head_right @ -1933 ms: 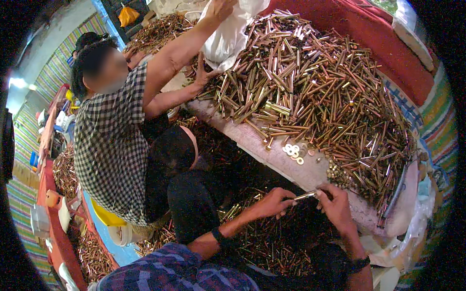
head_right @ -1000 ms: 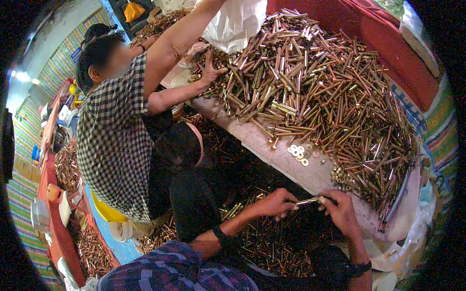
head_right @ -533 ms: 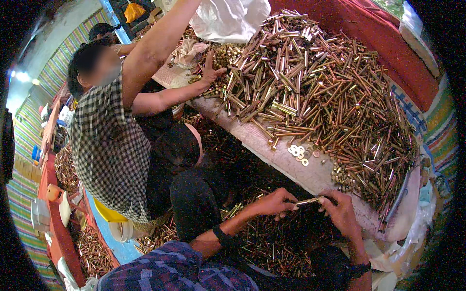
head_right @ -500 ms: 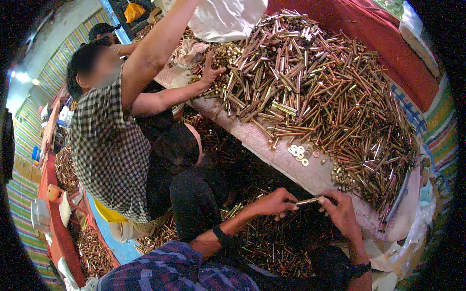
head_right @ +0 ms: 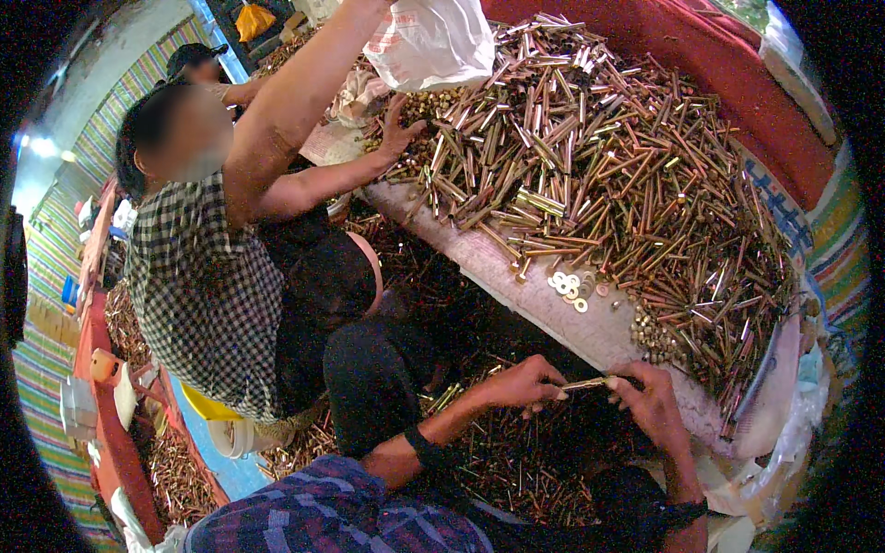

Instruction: The person sits cross-legged on the floor and assembles small brass-colored metal tubes and washers by hand. They pick up a tube, insert a washer, and place the assembled unit on a nearby pile. Another person is visible working alongside them.

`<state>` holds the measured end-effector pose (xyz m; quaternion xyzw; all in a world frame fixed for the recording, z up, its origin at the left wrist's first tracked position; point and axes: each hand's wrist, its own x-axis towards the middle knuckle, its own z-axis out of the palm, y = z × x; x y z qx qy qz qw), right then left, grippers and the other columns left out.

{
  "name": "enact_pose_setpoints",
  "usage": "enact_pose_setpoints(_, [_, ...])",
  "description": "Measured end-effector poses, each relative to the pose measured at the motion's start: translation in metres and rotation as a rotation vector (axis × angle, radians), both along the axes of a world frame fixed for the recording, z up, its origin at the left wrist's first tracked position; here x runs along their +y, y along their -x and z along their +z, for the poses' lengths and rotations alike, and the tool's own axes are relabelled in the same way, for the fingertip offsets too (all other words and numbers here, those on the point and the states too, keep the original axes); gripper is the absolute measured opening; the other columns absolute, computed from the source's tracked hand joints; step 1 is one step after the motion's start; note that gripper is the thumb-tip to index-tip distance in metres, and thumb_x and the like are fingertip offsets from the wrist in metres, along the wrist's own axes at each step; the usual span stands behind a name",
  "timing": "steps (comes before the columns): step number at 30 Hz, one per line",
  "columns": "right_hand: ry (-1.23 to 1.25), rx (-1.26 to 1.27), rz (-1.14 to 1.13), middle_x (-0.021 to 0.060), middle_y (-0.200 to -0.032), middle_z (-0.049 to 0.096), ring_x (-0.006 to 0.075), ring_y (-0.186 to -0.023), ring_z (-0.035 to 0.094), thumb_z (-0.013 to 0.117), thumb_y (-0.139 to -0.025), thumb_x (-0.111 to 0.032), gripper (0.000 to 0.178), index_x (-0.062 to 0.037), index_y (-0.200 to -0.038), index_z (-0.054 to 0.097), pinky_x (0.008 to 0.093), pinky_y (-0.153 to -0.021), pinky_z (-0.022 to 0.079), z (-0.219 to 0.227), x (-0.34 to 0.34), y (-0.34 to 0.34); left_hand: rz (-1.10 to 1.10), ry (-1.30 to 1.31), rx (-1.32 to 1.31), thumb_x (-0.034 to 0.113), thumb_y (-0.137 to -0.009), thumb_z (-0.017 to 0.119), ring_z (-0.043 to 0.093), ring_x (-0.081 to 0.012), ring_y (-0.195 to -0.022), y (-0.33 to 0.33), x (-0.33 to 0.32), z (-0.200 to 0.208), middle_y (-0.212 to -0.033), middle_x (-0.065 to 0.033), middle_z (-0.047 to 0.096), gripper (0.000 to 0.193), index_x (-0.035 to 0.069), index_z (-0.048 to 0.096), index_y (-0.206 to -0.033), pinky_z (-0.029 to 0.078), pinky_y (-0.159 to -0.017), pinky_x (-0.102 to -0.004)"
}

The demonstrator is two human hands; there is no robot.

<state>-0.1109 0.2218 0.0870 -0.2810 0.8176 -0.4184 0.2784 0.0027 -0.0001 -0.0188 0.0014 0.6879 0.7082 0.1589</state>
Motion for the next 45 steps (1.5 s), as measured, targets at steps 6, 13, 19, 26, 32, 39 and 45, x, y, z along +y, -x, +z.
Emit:
enact_pose_setpoints(6, [-0.090, -0.030, 0.006, 0.0061, -0.073, 0.067, 0.0121, -0.061, 0.063, 0.068, -0.093, -0.012, 0.016, 0.0038, -0.092, 0.069, 0.0281, -0.057, 0.051, 0.000, 0.003, 0.002, -0.035, 0.034, 0.021, 0.022, -0.097, 0.066, 0.058, -0.0125, -0.047, -0.001, -0.002, 0.000, -0.058, -0.0035, 0.057, 0.025, -0.003, 0.071, -0.095, 0.048, -0.043, -0.0306])
enact_pose_setpoints(13, [-0.076, 0.044, 0.081, 0.0079, -0.073, 0.066, 0.0139, -0.064, 0.064, 0.069, -0.095, -0.014, 0.018, 0.0037, -0.092, 0.067, 0.0305, -0.059, 0.051, -0.002, 0.005, 0.001, -0.027, 0.059, 0.041, 0.023, -0.096, 0.067, 0.060, -0.0132, -0.047, -0.001, -0.002, -0.001, -0.059, -0.0045, 0.059, 0.028, -0.002, 0.073, -0.107, 0.049, -0.043, -0.0299])
enact_pose_setpoints(19, [-0.087, 0.003, 0.032, 0.0063, -0.073, 0.064, 0.0126, -0.062, 0.062, 0.065, -0.098, -0.017, 0.021, 0.0028, -0.090, 0.064, 0.0288, -0.058, 0.050, 0.000, 0.004, 0.004, 0.022, -0.069, -0.056, 0.016, -0.091, 0.069, 0.056, -0.0130, -0.047, -0.001, -0.001, 0.009, -0.059, -0.0041, 0.058, 0.023, -0.006, 0.072, -0.097, 0.047, -0.042, -0.0297])
enact_pose_setpoints(26, [-0.005, -0.049, -0.036, 0.0052, -0.071, 0.062, 0.0116, -0.059, 0.059, 0.062, -0.101, -0.023, 0.028, 0.0016, -0.087, 0.061, 0.0283, -0.056, 0.049, 0.005, 0.005, 0.008, 0.093, -0.323, -0.144, 0.032, -0.100, 0.066, 0.044, -0.0060, -0.047, 0.003, -0.002, 0.018, -0.058, 0.0018, 0.051, 0.035, 0.002, 0.068, -0.083, 0.027, -0.040, -0.0255])
enact_pose_setpoints(32, [-0.027, 0.016, -0.077, 0.0036, -0.070, 0.061, 0.0122, -0.060, 0.059, 0.061, -0.103, -0.025, 0.032, 0.0005, -0.085, 0.059, 0.0295, -0.055, 0.048, 0.000, -0.007, -0.005, 0.321, -0.282, -0.082, 0.041, -0.100, 0.065, 0.043, -0.0048, -0.048, 0.006, 0.003, 0.013, -0.060, 0.0046, 0.049, 0.042, 0.005, 0.064, -0.078, 0.029, -0.040, -0.0247])
enact_pose_setpoints(39, [-0.061, 0.159, -0.061, 0.0048, -0.065, 0.058, 0.0121, -0.059, 0.055, 0.055, -0.105, -0.030, 0.039, 0.0009, -0.082, 0.060, 0.0321, -0.056, 0.046, -0.013, -0.012, -0.018, 0.538, -0.257, -0.180, 0.045, -0.099, 0.066, 0.041, -0.0035, -0.048, 0.010, 0.008, 0.007, -0.062, 0.0067, 0.047, 0.041, 0.006, 0.071, -0.086, 0.031, -0.043, -0.0229])
enact_pose_setpoints(45, [-0.042, -0.049, -0.114, 0.0113, -0.064, 0.058, 0.0169, -0.060, 0.056, 0.056, -0.105, -0.031, 0.040, 0.0032, -0.084, 0.060, 0.0371, -0.058, 0.047, -0.014, -0.014, -0.019, 0.537, -0.310, -0.226, 0.044, -0.100, 0.064, 0.041, -0.0036, -0.047, 0.013, 0.004, 0.016, -0.062, 0.0058, 0.046, 0.041, 0.005, 0.070, -0.088, 0.028, -0.042, -0.0220])
